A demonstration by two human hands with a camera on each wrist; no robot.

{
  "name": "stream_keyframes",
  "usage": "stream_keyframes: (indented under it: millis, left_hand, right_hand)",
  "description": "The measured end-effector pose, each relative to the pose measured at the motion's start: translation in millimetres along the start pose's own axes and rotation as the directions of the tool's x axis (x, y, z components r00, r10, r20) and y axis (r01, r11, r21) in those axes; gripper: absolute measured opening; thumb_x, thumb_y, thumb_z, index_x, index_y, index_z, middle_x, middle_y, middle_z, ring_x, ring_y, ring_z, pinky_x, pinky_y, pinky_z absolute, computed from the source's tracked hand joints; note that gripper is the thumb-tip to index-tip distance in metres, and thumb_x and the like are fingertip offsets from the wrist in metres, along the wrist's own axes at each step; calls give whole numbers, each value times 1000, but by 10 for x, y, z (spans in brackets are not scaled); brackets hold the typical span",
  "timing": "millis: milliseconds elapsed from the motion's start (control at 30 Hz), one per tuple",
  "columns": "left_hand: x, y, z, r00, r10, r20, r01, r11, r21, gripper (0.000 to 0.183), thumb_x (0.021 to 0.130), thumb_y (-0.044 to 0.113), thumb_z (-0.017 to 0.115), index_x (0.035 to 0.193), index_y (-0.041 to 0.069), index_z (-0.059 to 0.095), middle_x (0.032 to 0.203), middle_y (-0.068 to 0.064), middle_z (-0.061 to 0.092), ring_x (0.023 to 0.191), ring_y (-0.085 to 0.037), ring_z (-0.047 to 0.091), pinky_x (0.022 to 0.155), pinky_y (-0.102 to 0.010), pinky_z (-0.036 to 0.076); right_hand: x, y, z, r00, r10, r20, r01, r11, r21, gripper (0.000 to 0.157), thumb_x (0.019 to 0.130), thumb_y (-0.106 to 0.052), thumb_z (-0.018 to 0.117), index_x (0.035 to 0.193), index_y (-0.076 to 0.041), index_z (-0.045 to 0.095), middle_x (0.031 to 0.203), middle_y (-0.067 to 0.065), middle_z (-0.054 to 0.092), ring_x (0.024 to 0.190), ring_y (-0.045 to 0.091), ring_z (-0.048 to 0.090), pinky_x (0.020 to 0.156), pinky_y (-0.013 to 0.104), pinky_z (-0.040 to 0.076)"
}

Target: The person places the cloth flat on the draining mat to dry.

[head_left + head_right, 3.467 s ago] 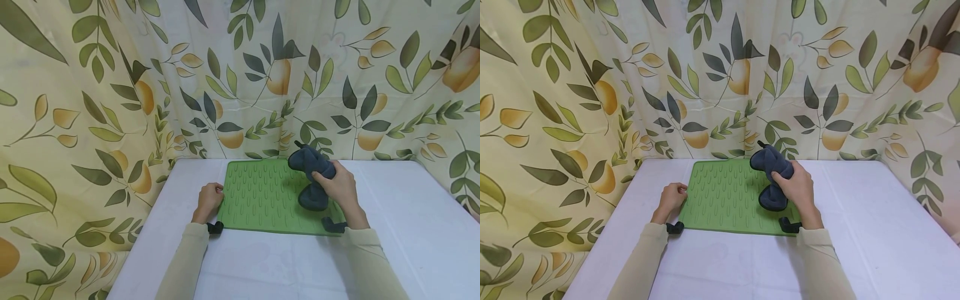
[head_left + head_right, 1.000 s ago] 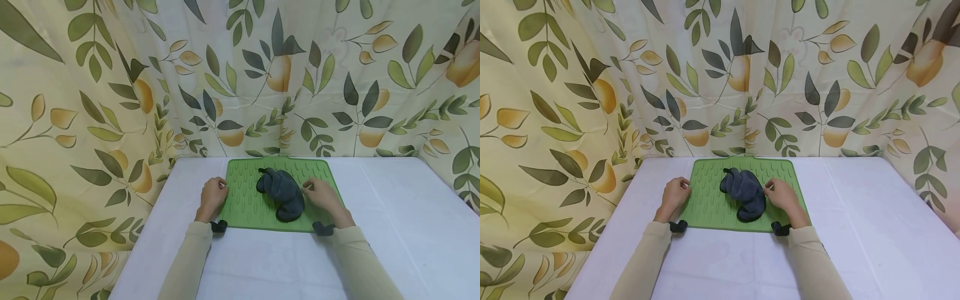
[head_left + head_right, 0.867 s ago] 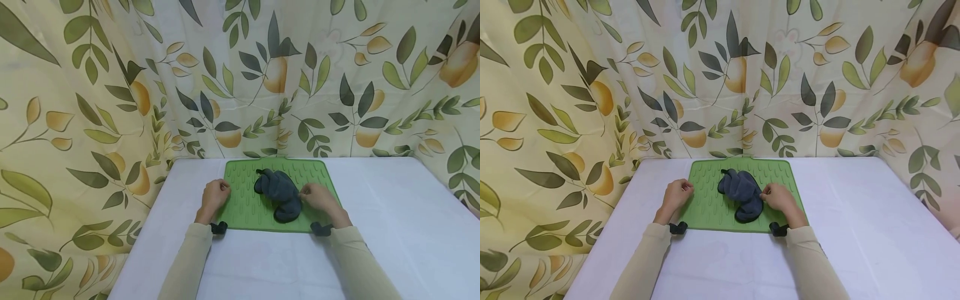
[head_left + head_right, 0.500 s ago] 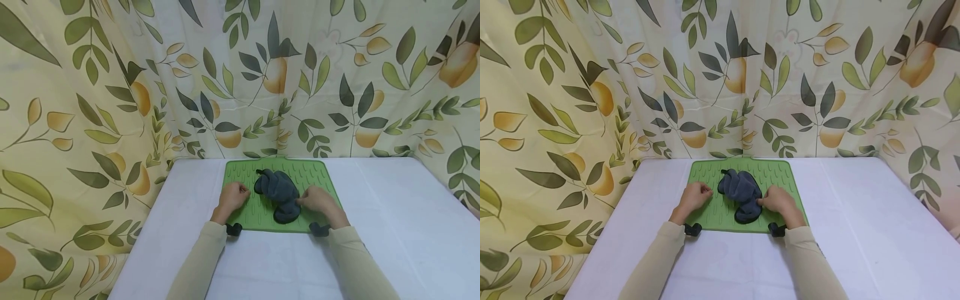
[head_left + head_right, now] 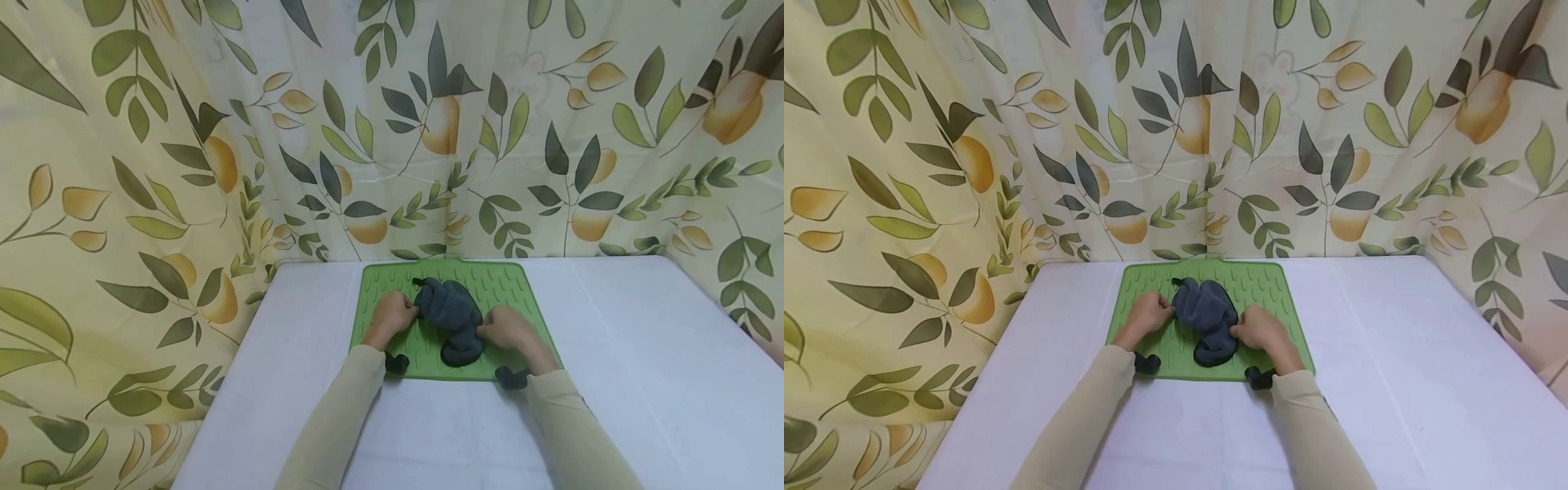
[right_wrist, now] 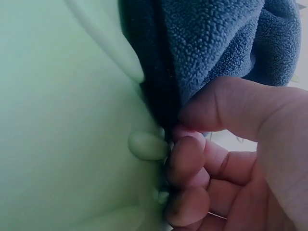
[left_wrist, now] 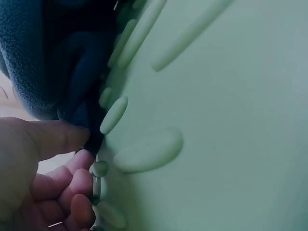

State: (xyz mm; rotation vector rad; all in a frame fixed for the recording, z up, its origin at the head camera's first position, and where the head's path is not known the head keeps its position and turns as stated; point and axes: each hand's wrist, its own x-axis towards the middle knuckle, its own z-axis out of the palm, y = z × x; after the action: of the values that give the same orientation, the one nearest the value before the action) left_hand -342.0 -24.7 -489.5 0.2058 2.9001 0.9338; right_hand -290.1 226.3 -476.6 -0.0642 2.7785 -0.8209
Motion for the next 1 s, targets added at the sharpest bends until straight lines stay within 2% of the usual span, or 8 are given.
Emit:
stream_keyframes:
  millis: [133, 300, 400, 633, 800, 900, 1000]
  left_hand:
    - [50, -2, 24, 999, -36, 5, 36, 999, 20, 60, 99, 27, 68, 47, 18, 38, 47, 8, 27, 42, -8, 26, 43, -23, 19]
    - [60, 20, 29, 999, -36, 0, 36, 999, 38, 60, 97, 24, 69, 47, 17, 38, 47, 8, 27, 42, -8, 28, 43, -24, 20]
    - [52, 40, 33, 1000, -23, -12, 24, 998, 60, 60, 97, 24, 70, 47, 18, 38, 48, 8, 26, 44, -9, 28, 45, -25, 21]
    - [64, 28, 57, 1000, -10, -16, 11, 997, 75, 62, 98, 26, 69, 46, 18, 37, 46, 8, 25, 42, -9, 24, 43, -25, 21]
    - [59, -17, 29, 1000, -24, -4, 24, 1000, -19, 58, 97, 25, 68, 48, 18, 39, 47, 8, 27, 42, -8, 26, 44, -24, 20]
    - [33, -44, -29, 999, -39, -18, 37, 993, -108, 46, 95, 23, 70, 53, 15, 53, 52, 8, 40, 46, -9, 35, 47, -24, 28]
    - [-10, -73, -106, 998, -45, -40, 37, 986, -164, 29, 94, 23, 71, 68, 12, 69, 65, 6, 58, 54, -9, 45, 52, -25, 37]
  right_hand:
    - [-3, -30, -10, 999, 28, -18, -28, 999, -31, 44, 96, -28, 66, 57, -18, 46, 54, -7, 38, 52, 12, 40, 50, 28, 32]
    - [-17, -65, -7, 998, 58, -37, -61, 995, -83, 49, 95, -33, 68, 54, -19, 45, 53, -8, 36, 52, 12, 39, 50, 28, 30]
    - [-36, -109, 2, 996, 63, -56, -68, 993, -99, 50, 94, -30, 69, 52, -20, 43, 53, -8, 34, 51, 12, 37, 49, 28, 28]
    - [-38, -189, 71, 996, 42, -82, -52, 990, -130, 44, 92, -21, 66, 55, -19, 43, 55, -4, 42, 54, 16, 47, 51, 29, 36]
    - [-13, -163, 94, 995, 48, -89, -59, 990, -131, 47, 94, -24, 67, 55, -18, 42, 54, -5, 39, 54, 16, 46, 51, 30, 35]
    - [4, -150, 94, 996, 38, -77, -49, 989, -141, 48, 95, -24, 66, 54, -18, 42, 54, -5, 39, 53, 16, 46, 52, 30, 35]
    - [13, -140, 82, 998, 22, -61, -30, 989, -147, 48, 96, -24, 65, 54, -18, 43, 53, -5, 39, 53, 15, 46, 52, 30, 36]
